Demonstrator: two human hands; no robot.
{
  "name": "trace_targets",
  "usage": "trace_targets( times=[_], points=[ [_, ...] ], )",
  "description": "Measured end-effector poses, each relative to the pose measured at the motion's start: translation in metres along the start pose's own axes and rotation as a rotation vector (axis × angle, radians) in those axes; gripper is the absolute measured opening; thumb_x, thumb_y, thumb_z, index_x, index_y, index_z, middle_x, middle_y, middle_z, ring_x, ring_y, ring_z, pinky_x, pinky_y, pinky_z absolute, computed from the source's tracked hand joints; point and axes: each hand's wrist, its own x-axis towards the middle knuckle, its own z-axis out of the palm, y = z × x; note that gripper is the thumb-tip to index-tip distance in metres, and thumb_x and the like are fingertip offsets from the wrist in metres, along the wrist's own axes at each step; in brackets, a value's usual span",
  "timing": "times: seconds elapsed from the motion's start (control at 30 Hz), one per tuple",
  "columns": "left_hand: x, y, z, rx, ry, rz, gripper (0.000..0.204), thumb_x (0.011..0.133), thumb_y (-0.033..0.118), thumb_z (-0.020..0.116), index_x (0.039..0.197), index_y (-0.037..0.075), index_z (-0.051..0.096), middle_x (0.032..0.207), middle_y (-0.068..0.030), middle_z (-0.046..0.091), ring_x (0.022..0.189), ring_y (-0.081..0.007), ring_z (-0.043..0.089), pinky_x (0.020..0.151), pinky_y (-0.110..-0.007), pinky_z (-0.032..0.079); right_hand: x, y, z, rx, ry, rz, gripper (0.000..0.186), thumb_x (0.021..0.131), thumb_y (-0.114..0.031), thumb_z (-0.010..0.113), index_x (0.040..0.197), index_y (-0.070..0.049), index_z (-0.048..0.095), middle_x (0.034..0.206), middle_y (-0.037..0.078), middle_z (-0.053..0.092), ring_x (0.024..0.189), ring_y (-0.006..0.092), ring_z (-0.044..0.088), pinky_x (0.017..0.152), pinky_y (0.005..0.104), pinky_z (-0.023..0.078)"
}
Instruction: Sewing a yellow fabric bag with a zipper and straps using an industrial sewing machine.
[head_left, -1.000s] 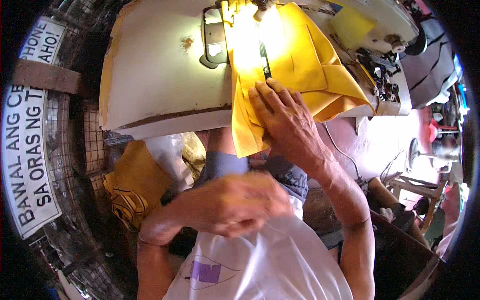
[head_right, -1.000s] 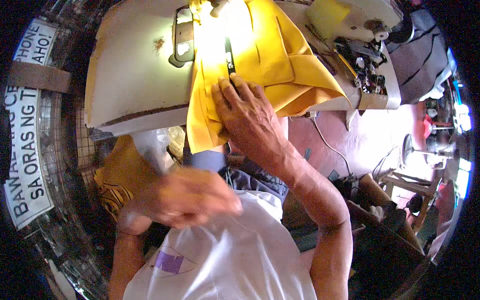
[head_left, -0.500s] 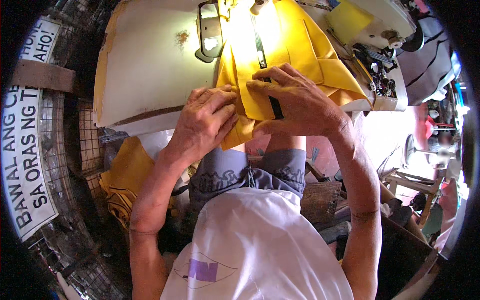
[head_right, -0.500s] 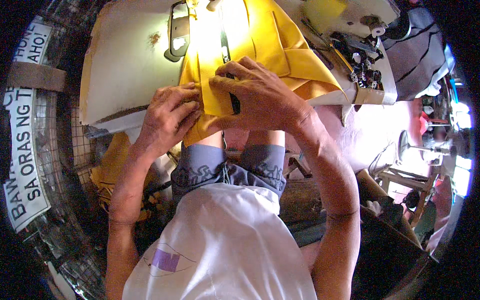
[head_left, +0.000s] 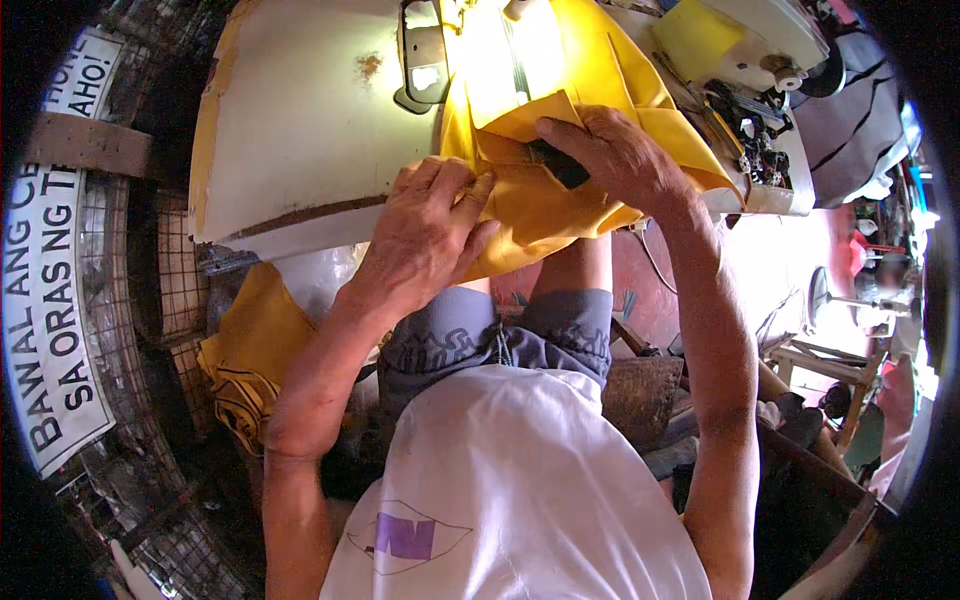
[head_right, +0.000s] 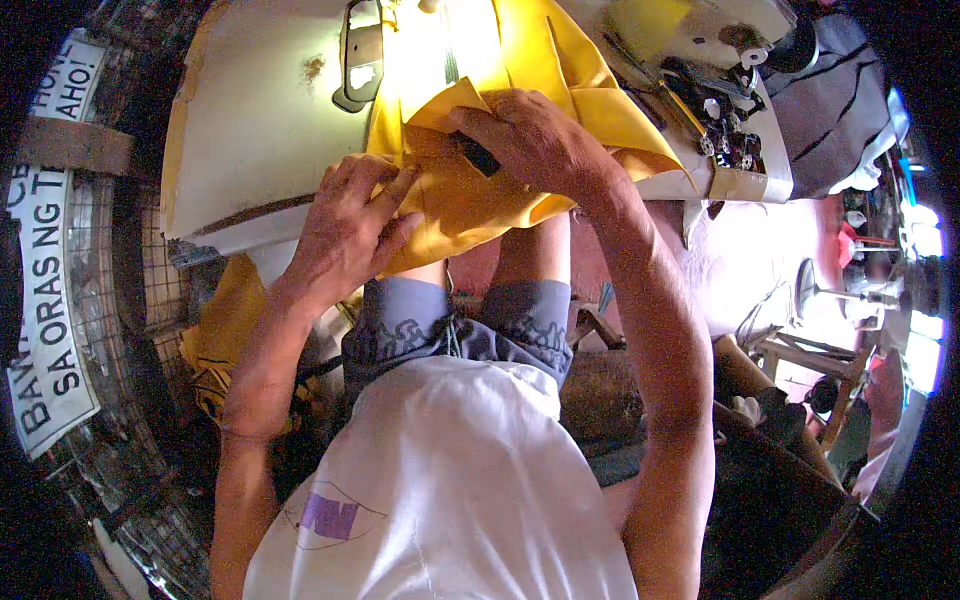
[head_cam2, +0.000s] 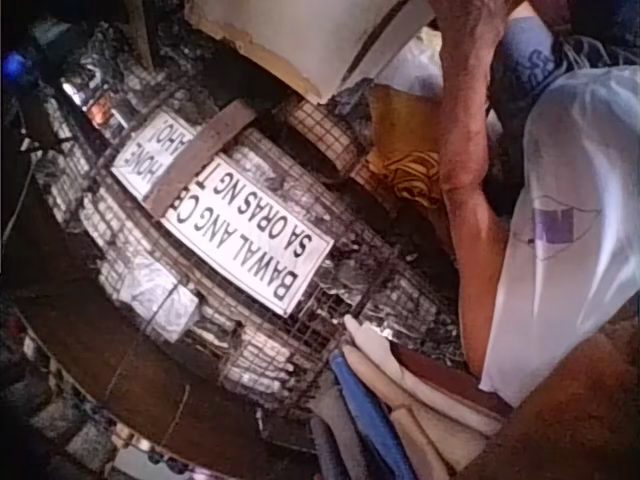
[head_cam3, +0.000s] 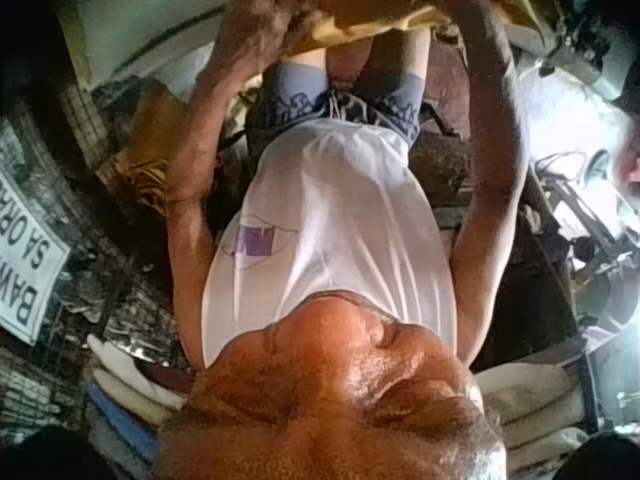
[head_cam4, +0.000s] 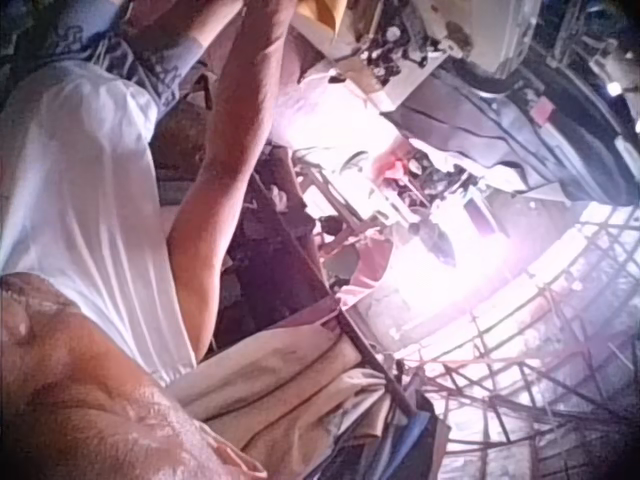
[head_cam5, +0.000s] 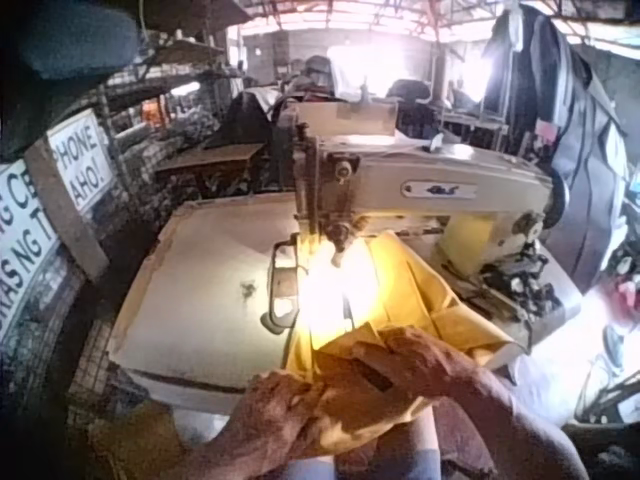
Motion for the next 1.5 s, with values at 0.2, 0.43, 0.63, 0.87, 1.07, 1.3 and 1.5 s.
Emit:
trace_targets(
  times=[0.2,0.43,0.63,0.87,1.07,1.3,1.5],
  points=[
    [-0.004,-0.011,0.018,0.026,0.101,0.089,0.036,0.080,0.013,0.067,0.115,0.005,0.066,0.108,-0.0094,0.057,0.107,-0.0282,0.054,0.096,-0.043,0.044,0.015,-0.010,-0.010,-0.031,-0.219,0.032,0.037,0.091,-0.017,0.055,0.125,-0.005,0.061,0.102,0.020,0.066,0.094,0.0353,0.066,0.080,0.0422,0.054],
    [-0.003,-0.022,0.035,-0.096,0.267,0.151,0.035,0.070,0.003,0.070,0.106,0.005,0.067,0.103,-0.0100,0.063,0.098,-0.0312,0.060,0.090,-0.045,0.050,0.005,-0.039,0.007,0.206,-0.061,0.105,0.036,0.098,-0.019,0.052,0.131,-0.005,0.060,0.129,0.014,0.062,0.121,0.0305,0.055,0.107,0.0404,0.041],
    [-0.003,-0.025,0.036,-0.135,0.292,0.183,0.028,0.075,0.010,0.063,0.102,0.002,0.068,0.103,-0.0084,0.061,0.100,-0.0280,0.057,0.090,-0.042,0.047,0.000,-0.059,0.009,0.190,-0.048,0.245,0.038,0.094,-0.014,0.055,0.131,-0.004,0.060,0.133,0.015,0.058,0.121,0.0330,0.051,0.108,0.0426,0.039],
    [-0.008,-0.018,0.042,-0.185,0.300,0.066,0.031,0.073,0.003,0.070,0.104,0.006,0.069,0.109,-0.0098,0.060,0.103,-0.0306,0.057,0.091,-0.042,0.049,0.007,-0.063,0.004,0.166,-0.086,0.277,0.038,0.092,-0.014,0.057,0.128,-0.003,0.061,0.129,0.015,0.060,0.117,0.0335,0.053,0.105,0.0423,0.041],
    [-0.007,-0.015,0.047,-0.134,0.346,0.024,0.036,0.071,0.000,0.074,0.105,0.009,0.070,0.121,-0.0112,0.058,0.116,-0.0338,0.054,0.098,-0.042,0.049,0.008,-0.067,0.002,0.163,-0.050,0.284,0.038,0.093,-0.014,0.056,0.129,-0.003,0.061,0.128,0.015,0.062,0.119,0.0322,0.054,0.105,0.0423,0.041],
    [-0.008,-0.016,0.042,-0.128,0.282,0.037,0.037,0.075,0.002,0.072,0.111,0.006,0.069,0.125,-0.0112,0.058,0.119,-0.0333,0.053,0.103,-0.042,0.046,0.004,-0.073,0.013,0.091,-0.022,0.295,0.045,0.086,-0.011,0.060,0.131,-0.005,0.060,0.132,0.014,0.061,0.123,0.0313,0.053,0.107,0.0433,0.040],
    [-0.006,-0.012,0.029,-0.179,0.253,0.047,0.034,0.077,0.003,0.070,0.111,0.003,0.069,0.125,-0.0153,0.057,0.120,-0.0340,0.053,0.103,-0.044,0.045,-0.004,-0.073,0.026,-0.015,0.085,0.250,0.050,0.085,-0.029,0.068,0.128,-0.004,0.061,0.133,0.009,0.060,0.119,0.0306,0.053,0.097,0.0439,0.045]
  ],
)
